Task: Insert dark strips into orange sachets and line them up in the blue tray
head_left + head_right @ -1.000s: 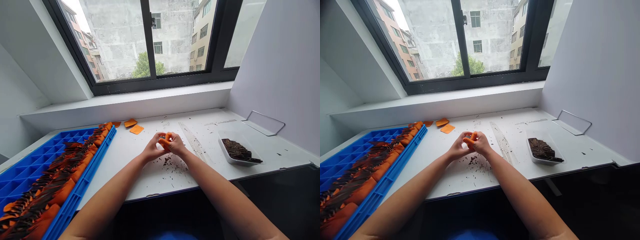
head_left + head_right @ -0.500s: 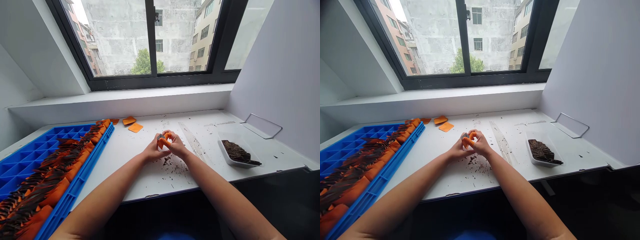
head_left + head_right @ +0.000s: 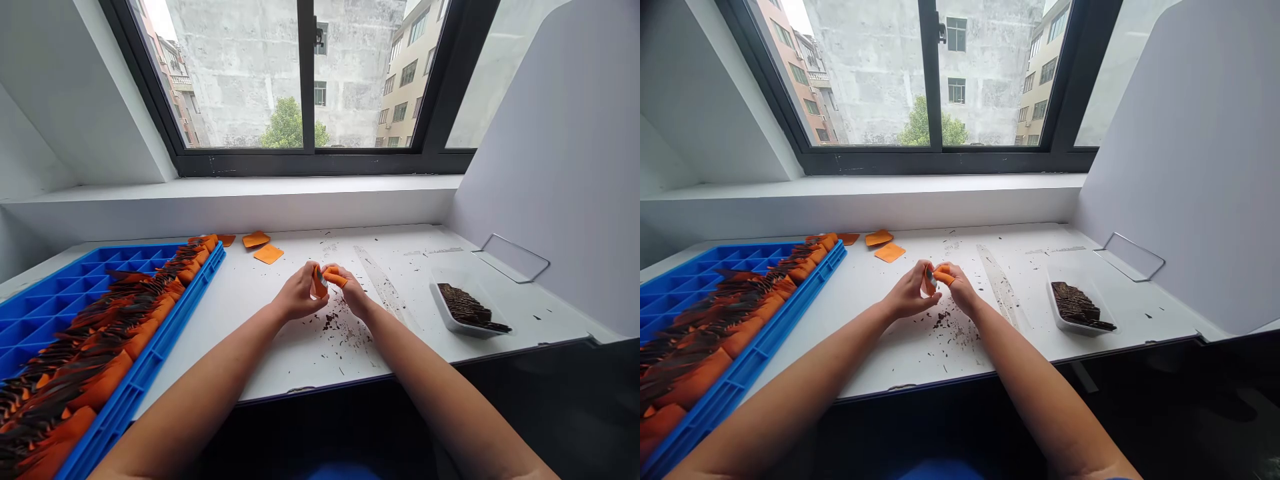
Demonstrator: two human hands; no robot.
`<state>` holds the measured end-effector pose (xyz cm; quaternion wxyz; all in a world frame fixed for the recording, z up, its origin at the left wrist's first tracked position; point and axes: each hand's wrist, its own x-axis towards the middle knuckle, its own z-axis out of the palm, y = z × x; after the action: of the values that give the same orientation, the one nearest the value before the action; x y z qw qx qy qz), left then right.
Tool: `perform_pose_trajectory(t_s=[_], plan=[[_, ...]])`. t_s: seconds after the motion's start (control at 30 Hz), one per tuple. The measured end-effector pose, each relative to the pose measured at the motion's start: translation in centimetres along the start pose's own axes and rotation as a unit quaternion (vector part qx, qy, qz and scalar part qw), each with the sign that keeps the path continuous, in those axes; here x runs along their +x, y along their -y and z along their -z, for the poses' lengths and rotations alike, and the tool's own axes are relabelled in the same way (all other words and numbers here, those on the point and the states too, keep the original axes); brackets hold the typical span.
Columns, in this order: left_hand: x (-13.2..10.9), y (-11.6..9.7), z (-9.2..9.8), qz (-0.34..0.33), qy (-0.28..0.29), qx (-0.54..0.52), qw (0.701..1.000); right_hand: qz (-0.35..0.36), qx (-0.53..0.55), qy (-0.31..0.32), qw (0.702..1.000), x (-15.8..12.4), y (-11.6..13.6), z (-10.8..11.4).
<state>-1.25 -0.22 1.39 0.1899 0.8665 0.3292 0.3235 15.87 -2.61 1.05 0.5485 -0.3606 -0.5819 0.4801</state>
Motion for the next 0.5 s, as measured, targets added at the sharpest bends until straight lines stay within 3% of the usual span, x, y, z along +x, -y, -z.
perform_pose_trajectory(t_s=[0.2,0.5], plan=[[0.0,0.3,-0.2,-0.028,-0.028,0.068,0.997,0.016,-0.072,0.01,0.997,-0.3,-0.2,-0.1],[-0.1,1.2,-0.6,0.016,-0.034,0.07,0.997,0.024,-0.194,-0.005,0.981,0.2,-0.9,0.2]])
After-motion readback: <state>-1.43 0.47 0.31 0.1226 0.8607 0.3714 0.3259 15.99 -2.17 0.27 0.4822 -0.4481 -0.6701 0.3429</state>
